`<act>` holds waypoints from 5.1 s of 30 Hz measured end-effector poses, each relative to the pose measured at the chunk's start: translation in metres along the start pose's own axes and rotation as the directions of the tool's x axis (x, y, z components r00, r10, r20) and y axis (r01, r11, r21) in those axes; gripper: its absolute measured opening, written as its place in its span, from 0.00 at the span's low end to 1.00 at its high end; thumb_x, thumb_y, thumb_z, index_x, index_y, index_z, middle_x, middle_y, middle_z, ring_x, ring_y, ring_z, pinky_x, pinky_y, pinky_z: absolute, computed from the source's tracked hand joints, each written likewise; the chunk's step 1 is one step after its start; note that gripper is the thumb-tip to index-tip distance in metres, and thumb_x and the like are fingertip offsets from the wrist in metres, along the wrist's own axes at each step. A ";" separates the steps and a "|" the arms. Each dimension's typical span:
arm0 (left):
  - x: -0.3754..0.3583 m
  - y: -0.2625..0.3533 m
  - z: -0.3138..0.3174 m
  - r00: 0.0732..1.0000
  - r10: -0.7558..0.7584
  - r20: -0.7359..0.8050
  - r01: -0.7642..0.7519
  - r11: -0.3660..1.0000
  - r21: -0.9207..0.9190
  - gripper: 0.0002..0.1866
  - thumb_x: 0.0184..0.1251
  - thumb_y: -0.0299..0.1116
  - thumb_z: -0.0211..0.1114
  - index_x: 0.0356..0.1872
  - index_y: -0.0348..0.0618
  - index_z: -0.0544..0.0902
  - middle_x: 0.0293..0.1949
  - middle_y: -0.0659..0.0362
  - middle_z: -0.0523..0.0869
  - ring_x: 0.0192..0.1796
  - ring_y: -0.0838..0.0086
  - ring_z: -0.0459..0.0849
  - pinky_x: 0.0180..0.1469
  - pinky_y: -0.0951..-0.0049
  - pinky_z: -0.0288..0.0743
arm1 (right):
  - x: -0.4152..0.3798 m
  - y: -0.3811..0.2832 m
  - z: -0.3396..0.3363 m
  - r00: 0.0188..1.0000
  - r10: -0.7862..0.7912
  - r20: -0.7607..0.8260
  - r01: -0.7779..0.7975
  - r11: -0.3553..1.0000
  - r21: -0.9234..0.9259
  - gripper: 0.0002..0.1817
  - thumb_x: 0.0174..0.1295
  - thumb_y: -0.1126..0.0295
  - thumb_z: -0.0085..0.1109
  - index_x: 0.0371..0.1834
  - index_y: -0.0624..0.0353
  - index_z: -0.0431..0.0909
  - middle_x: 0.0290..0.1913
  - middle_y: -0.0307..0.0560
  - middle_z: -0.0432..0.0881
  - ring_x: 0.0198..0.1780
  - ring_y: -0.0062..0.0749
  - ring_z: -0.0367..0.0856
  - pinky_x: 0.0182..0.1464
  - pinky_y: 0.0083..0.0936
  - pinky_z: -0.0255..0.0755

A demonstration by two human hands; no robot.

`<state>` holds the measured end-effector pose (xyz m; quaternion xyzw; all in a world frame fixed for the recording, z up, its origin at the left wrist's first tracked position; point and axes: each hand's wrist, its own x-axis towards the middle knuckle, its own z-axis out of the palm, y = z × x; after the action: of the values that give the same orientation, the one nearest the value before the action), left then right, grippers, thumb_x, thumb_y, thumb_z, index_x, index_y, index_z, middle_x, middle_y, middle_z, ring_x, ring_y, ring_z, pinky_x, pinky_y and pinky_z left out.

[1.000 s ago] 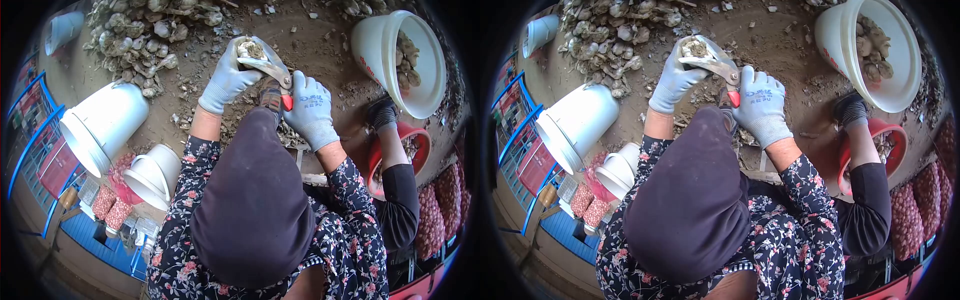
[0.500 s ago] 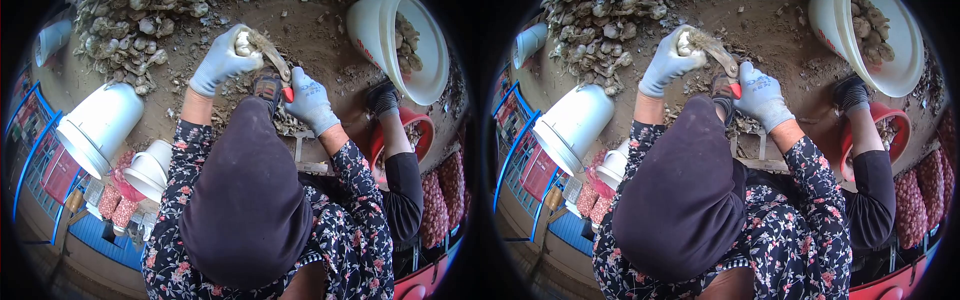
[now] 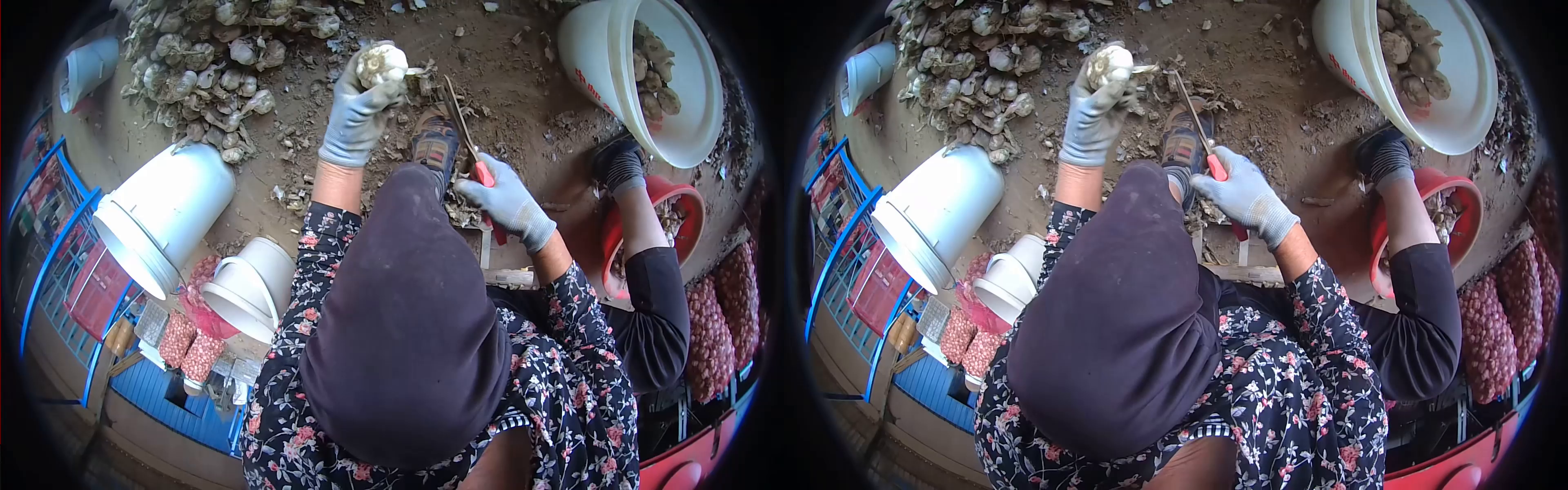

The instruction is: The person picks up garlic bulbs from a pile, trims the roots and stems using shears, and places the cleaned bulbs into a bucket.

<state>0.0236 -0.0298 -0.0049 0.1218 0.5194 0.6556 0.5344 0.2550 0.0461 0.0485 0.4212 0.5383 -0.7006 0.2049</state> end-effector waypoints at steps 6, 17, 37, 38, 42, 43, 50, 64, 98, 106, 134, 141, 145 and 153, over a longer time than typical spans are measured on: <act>-0.008 -0.007 0.002 0.991 -0.106 0.078 0.125 0.947 -0.295 0.31 0.54 0.24 0.63 0.62 0.41 0.65 0.53 0.48 0.78 0.47 0.64 0.83 0.41 0.71 0.82 | 0.026 -0.009 0.008 0.983 -0.134 0.121 0.090 0.945 0.316 0.14 0.61 0.62 0.61 0.42 0.59 0.73 0.31 0.37 0.76 0.35 0.18 0.74 0.39 0.19 0.71; -0.004 -0.015 -0.013 0.987 -0.162 -0.018 0.151 0.947 -0.282 0.13 0.59 0.34 0.65 0.44 0.44 0.77 0.38 0.59 0.82 0.37 0.72 0.83 0.37 0.72 0.81 | 0.030 -0.008 0.006 0.999 0.004 0.040 -0.019 0.921 0.390 0.07 0.60 0.67 0.58 0.31 0.59 0.74 0.23 0.33 0.71 0.21 0.16 0.69 0.22 0.19 0.65; -0.011 0.054 -0.104 0.925 -0.156 -0.346 0.250 0.936 0.246 0.38 0.49 0.33 0.74 0.61 0.34 0.64 0.46 0.49 0.80 0.34 0.66 0.87 0.38 0.72 0.87 | 0.034 -0.028 0.020 0.992 -0.062 -0.106 -0.001 0.861 -0.509 0.20 0.57 0.59 0.58 0.47 0.60 0.68 0.35 0.62 0.80 0.43 0.54 0.80 0.44 0.44 0.72; -0.014 0.048 -0.092 0.954 -0.126 -0.272 0.184 0.963 0.197 0.39 0.48 0.31 0.74 0.61 0.35 0.64 0.45 0.49 0.80 0.34 0.65 0.87 0.37 0.70 0.87 | 0.034 -0.027 0.021 0.967 -0.210 -0.143 0.090 0.810 -0.580 0.20 0.57 0.59 0.58 0.47 0.60 0.68 0.36 0.61 0.79 0.43 0.54 0.80 0.44 0.43 0.73; -0.013 0.039 -0.023 0.983 0.006 -0.182 0.034 0.976 0.217 0.38 0.45 0.24 0.72 0.60 0.35 0.64 0.45 0.53 0.79 0.42 0.71 0.83 0.45 0.72 0.82 | 0.028 -0.042 0.018 0.890 -0.413 -0.191 0.135 0.641 -0.756 0.25 0.55 0.55 0.60 0.50 0.58 0.68 0.40 0.56 0.78 0.44 0.51 0.79 0.46 0.43 0.71; -0.012 0.033 -0.017 0.990 0.026 -0.135 0.005 0.973 0.229 0.37 0.43 0.22 0.70 0.59 0.37 0.65 0.46 0.55 0.79 0.45 0.72 0.81 0.48 0.73 0.79 | 0.026 -0.047 0.017 0.853 -0.476 -0.214 0.126 0.585 -0.801 0.26 0.54 0.54 0.61 0.51 0.58 0.67 0.41 0.54 0.78 0.44 0.49 0.79 0.47 0.42 0.70; -0.013 0.035 0.035 0.974 0.176 -0.144 -0.008 0.659 0.752 0.35 0.39 0.29 0.71 0.55 0.41 0.68 0.40 0.53 0.83 0.42 0.69 0.84 0.46 0.70 0.78 | 0.020 -0.056 0.008 0.900 -0.375 -0.224 0.026 0.558 -0.830 0.29 0.54 0.51 0.60 0.52 0.57 0.65 0.44 0.53 0.77 0.49 0.46 0.78 0.50 0.43 0.68; 0.007 0.039 0.023 0.972 -0.207 0.109 0.163 0.933 0.320 0.29 0.49 0.21 0.66 0.57 0.35 0.69 0.36 0.57 0.82 0.28 0.78 0.82 0.31 0.76 0.79 | 0.026 -0.020 -0.027 0.940 -0.182 -0.290 -0.040 0.783 -0.621 0.22 0.56 0.56 0.59 0.45 0.60 0.67 0.38 0.60 0.81 0.43 0.53 0.81 0.46 0.44 0.73; 0.006 0.021 0.069 0.994 -0.038 0.104 0.022 0.989 0.147 0.28 0.55 0.26 0.69 0.58 0.37 0.69 0.42 0.53 0.83 0.31 0.71 0.85 0.32 0.74 0.82 | -0.045 0.007 0.008 0.862 -0.263 -0.433 0.142 0.946 -0.293 0.21 0.54 0.55 0.62 0.42 0.58 0.70 0.35 0.52 0.79 0.38 0.44 0.80 0.42 0.39 0.72; 0.000 0.031 0.080 0.974 -0.118 0.193 0.028 0.909 0.415 0.28 0.45 0.16 0.64 0.53 0.38 0.71 0.33 0.57 0.81 0.20 0.82 0.75 0.18 0.81 0.66 | -0.038 -0.016 -0.032 0.719 -0.555 -0.419 -0.047 0.562 -0.826 0.24 0.50 0.57 0.62 0.46 0.55 0.67 0.38 0.49 0.76 0.43 0.46 0.78 0.47 0.42 0.68; -0.005 0.005 0.069 0.899 0.027 0.437 0.337 0.594 -0.731 0.31 0.62 0.41 0.65 0.65 0.46 0.66 0.57 0.55 0.73 0.34 0.78 0.72 0.33 0.77 0.73 | -0.036 0.000 0.003 0.974 -0.227 -0.017 0.217 0.901 0.375 0.13 0.61 0.62 0.61 0.41 0.58 0.73 0.31 0.34 0.75 0.33 0.15 0.71 0.37 0.17 0.69; -0.001 -0.011 0.059 0.970 -0.082 0.230 0.199 0.813 -0.548 0.25 0.65 0.44 0.63 0.59 0.44 0.71 0.46 0.58 0.81 0.41 0.69 0.82 0.42 0.64 0.79 | -0.025 0.003 -0.003 0.972 -0.221 -0.074 0.231 0.875 0.426 0.13 0.62 0.62 0.60 0.41 0.57 0.71 0.26 0.36 0.73 0.22 0.16 0.72 0.22 0.18 0.69; -0.001 -0.007 0.067 0.943 -0.124 0.308 0.318 0.604 -0.731 0.25 0.64 0.44 0.65 0.57 0.44 0.72 0.42 0.55 0.78 0.40 0.71 0.78 0.42 0.69 0.77 | -0.022 0.019 0.006 0.972 -0.158 -0.172 0.199 0.945 0.259 0.21 0.61 0.56 0.61 0.48 0.60 0.70 0.35 0.42 0.78 0.38 0.28 0.78 0.44 0.26 0.73; -0.001 -0.023 0.082 0.937 -0.232 0.260 0.345 0.721 -0.601 0.21 0.63 0.47 0.66 0.50 0.46 0.77 0.38 0.57 0.80 0.38 0.69 0.80 0.42 0.67 0.78 | -0.002 0.024 -0.005 0.962 -0.168 -0.216 0.199 0.972 0.128 0.32 0.58 0.50 0.61 0.57 0.62 0.68 0.49 0.60 0.79 0.53 0.50 0.77 0.55 0.34 0.69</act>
<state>0.0961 0.0120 0.0128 -0.0953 0.2318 0.6885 0.6806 0.2756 0.0422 0.0363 0.4528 0.5396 -0.7080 0.0509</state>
